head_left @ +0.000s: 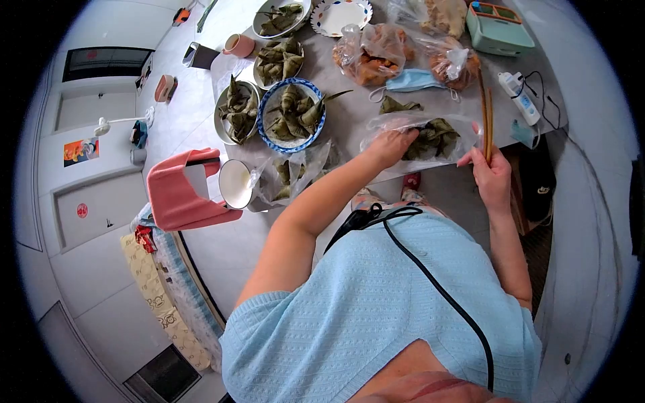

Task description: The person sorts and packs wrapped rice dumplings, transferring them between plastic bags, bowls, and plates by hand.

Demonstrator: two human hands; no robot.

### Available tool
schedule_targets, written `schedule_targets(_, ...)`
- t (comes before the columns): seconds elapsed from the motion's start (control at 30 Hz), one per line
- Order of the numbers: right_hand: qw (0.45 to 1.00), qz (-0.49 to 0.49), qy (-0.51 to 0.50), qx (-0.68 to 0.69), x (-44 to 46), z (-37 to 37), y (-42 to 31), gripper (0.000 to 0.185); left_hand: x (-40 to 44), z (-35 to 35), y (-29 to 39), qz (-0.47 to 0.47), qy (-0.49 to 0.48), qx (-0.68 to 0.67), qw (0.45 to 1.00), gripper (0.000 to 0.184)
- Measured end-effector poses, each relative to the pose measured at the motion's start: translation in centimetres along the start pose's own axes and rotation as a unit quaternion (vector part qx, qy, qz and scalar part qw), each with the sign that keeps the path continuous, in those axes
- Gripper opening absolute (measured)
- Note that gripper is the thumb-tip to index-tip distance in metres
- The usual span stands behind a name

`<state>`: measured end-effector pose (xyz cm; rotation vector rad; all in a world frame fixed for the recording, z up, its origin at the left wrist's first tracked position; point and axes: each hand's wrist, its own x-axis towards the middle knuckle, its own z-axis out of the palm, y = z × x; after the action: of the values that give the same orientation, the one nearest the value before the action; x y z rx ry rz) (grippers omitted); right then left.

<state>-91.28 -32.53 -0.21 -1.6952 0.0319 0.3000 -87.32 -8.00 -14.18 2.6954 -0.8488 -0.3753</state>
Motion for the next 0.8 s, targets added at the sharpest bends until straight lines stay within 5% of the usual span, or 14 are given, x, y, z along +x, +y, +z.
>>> schedule_targets(0.13, 1.000, -0.022, 0.007, 0.015, 0.0, -0.1, 0.4, 0.038, -0.9, -1.7, 0.6, 0.017, -0.015, 0.022, 0.999, 0.047)
schedule_targets(0.2, 0.999, -0.032, 0.011, 0.036, 0.0, -0.1, 0.4, 0.038, -0.7, -3.8, 1.5, -0.079, -0.162, -0.066, 0.981, 0.043)
schedule_targets(0.23, 0.999, -0.027, 0.010, 0.035, 0.0, -0.2, 0.4, 0.038, -0.8, -3.7, 1.6, -0.080, -0.162, -0.066, 0.981, 0.043)
schedule_targets(0.4, 1.000, 0.011, -0.011, -0.001, 0.2, -0.7, -0.3, 0.038, 0.2, -4.4, 2.5, 0.056, 0.039, -0.011, 0.998, 0.041)
schedule_targets(0.53, 0.999, -0.044, -0.014, 0.013, 0.7, -0.5, -0.3, 0.037, 1.0, -2.3, 2.1, 0.041, -0.061, 0.017, 0.997, 0.036)
schedule_targets(0.63, 0.998, -0.054, 0.005, 0.016, 0.7, -1.2, 1.0, 0.036, -0.2, -3.4, 1.8, 0.092, 0.059, 0.055, 0.992, 0.015)
schedule_targets(0.7, 0.998, -0.057, 0.017, 0.008, 0.5, -2.0, 1.0, 0.036, -0.2, -7.3, 2.3, 0.040, -0.164, -0.028, 0.985, 0.014)
schedule_targets(0.73, 0.997, -0.046, 0.031, 0.049, 0.2, -2.6, 0.0, 0.034, -0.2, -9.2, 2.1, 0.040, -0.163, -0.028, 0.985, 0.014)
schedule_targets(0.77, 0.994, -0.035, 0.046, 0.090, 0.1, -3.0, -0.6, 0.033, -0.2, -11.1, 1.6, -0.012, -0.104, -0.252, 0.962, 0.014)
schedule_targets(0.8, 0.994, -0.035, 0.045, 0.091, 0.2, -3.5, -0.2, 0.033, -0.2, -12.2, 0.9, -0.063, -0.039, -0.462, 0.884, 0.015)
